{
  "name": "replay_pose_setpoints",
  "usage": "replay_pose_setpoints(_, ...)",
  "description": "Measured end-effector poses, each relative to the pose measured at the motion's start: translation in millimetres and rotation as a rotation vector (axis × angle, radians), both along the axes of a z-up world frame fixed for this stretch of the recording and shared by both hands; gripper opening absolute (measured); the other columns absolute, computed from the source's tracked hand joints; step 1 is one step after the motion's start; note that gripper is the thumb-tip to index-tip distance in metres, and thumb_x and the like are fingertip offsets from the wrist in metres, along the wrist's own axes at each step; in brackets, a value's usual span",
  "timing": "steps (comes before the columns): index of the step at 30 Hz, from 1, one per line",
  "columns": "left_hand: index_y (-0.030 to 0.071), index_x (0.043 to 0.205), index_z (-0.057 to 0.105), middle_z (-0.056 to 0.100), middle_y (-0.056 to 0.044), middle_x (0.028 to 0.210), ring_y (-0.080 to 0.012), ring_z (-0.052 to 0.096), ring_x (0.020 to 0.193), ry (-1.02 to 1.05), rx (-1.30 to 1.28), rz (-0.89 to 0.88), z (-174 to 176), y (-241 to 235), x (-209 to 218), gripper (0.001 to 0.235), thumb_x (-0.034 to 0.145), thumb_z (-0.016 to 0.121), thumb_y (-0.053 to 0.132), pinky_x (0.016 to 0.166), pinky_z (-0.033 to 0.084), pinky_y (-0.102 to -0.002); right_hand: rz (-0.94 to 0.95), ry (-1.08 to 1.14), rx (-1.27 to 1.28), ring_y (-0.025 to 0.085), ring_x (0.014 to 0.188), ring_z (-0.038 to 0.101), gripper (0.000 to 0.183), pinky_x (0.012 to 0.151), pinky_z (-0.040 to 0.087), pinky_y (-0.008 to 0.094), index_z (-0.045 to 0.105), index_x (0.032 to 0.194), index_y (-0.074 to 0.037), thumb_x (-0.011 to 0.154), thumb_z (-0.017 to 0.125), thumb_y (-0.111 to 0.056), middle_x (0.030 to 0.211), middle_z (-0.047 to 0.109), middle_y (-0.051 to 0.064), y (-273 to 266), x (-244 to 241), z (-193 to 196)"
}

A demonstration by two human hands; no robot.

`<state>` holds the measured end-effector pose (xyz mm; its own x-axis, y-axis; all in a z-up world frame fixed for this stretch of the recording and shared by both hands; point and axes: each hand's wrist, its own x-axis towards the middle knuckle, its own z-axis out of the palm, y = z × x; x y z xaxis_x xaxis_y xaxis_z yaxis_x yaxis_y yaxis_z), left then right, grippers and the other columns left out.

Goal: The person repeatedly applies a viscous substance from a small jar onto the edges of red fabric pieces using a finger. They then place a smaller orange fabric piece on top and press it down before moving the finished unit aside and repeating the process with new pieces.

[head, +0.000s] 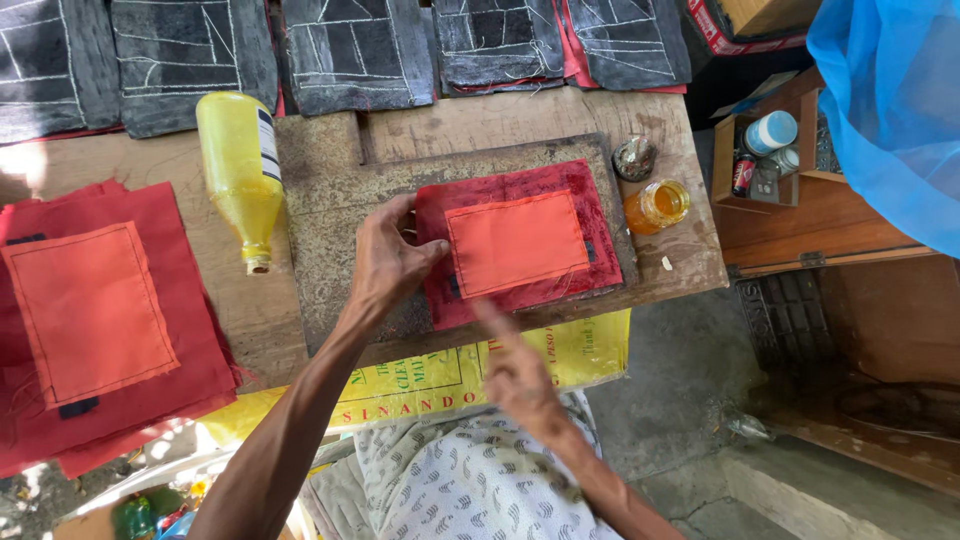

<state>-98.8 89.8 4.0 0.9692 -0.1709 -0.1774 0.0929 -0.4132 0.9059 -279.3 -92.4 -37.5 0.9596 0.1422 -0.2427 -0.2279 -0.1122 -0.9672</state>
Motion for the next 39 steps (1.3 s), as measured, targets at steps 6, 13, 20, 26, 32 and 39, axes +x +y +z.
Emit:
replay_pose_setpoints(6, 0.002, 0.130, 0.063, 0.075, -0.011, 0.110, -0.0181, 0.074, 0.093, -0.018, -0.066, -0.005, -9.3, 3.5, 3.4, 0.061, 0.072, 0.081, 0.002, 0.083, 0.064, -0.033, -0.228, 0.022, -0.357, 0.010, 0.049, 0.050, 0.099, 0.048, 0.048, 0.028, 0.012, 0.167, -0.020, 0.077, 0.040, 0.010, 0.058, 0.054, -0.001, -41.1, 10.0, 9.4)
replay_pose_setpoints(13, 0.003, 0.128, 0.067, 0.079, -0.010, 0.102, -0.0169, 0.076, 0.088, 0.002, -0.085, 0.001, -9.2, 4.1, 5.1, 0.058, 0.072, 0.079, 0.001, 0.081, 0.063, -0.031, -0.174, -0.058, -0.423, 0.011, 0.048, 0.046, 0.100, 0.047, 0.045, 0.029, 0.017, 0.166, -0.021, 0.076, 0.042, 0.013, 0.056, 0.051, 0.003, -37.3, 10.1, 17.6)
replay_pose_setpoints(20, 0.002, 0.129, 0.066, 0.078, -0.011, 0.101, -0.0185, 0.074, 0.087, -0.036, -0.084, -0.008, -11.0, 8.9, 6.1, 0.060, 0.070, 0.079, 0.001, 0.079, 0.062, -0.032, -0.144, -0.004, -0.708, 0.017, 0.048, 0.059, 0.091, 0.044, 0.054, 0.032, 0.014, 0.166, -0.021, 0.086, 0.047, 0.010, 0.125, 0.060, -0.013, -12.3, 16.0, 30.0)
replay_pose_setpoints(26, 0.000, 0.129, 0.064, 0.077, -0.012, 0.105, -0.0175, 0.074, 0.092, -0.033, -0.128, 0.005, -10.8, 8.4, 3.5, 0.062, 0.069, 0.080, 0.002, 0.080, 0.063, -0.030, 0.333, -0.246, -1.063, 0.032, 0.047, 0.062, 0.111, 0.051, 0.052, 0.049, 0.013, 0.163, -0.015, 0.066, 0.063, 0.005, 0.054, 0.063, 0.015, 40.4, 12.8, 34.3)
replay_pose_setpoints(32, 0.000, 0.130, 0.063, 0.077, -0.012, 0.102, -0.0186, 0.074, 0.087, -0.009, -0.099, 0.003, -14.0, 9.7, 7.4, 0.065, 0.068, 0.082, 0.001, 0.078, 0.062, -0.030, 0.475, -0.126, -1.189, 0.030, 0.051, 0.066, 0.105, 0.054, 0.053, 0.050, 0.011, 0.163, -0.014, 0.072, 0.061, 0.003, 0.058, 0.064, 0.014, 37.4, 12.5, 45.9)
replay_pose_setpoints(39, 0.001, 0.128, 0.066, 0.079, -0.012, 0.102, -0.0177, 0.075, 0.089, 0.021, -0.141, -0.014, -14.0, 8.5, 9.8, 0.061, 0.069, 0.081, 0.001, 0.079, 0.062, -0.031, 0.560, -0.231, -1.246, 0.031, 0.056, 0.064, 0.100, 0.061, 0.052, 0.051, 0.016, 0.163, -0.018, 0.075, 0.060, 0.002, 0.060, 0.064, 0.014, 26.3, 19.5, 47.9)
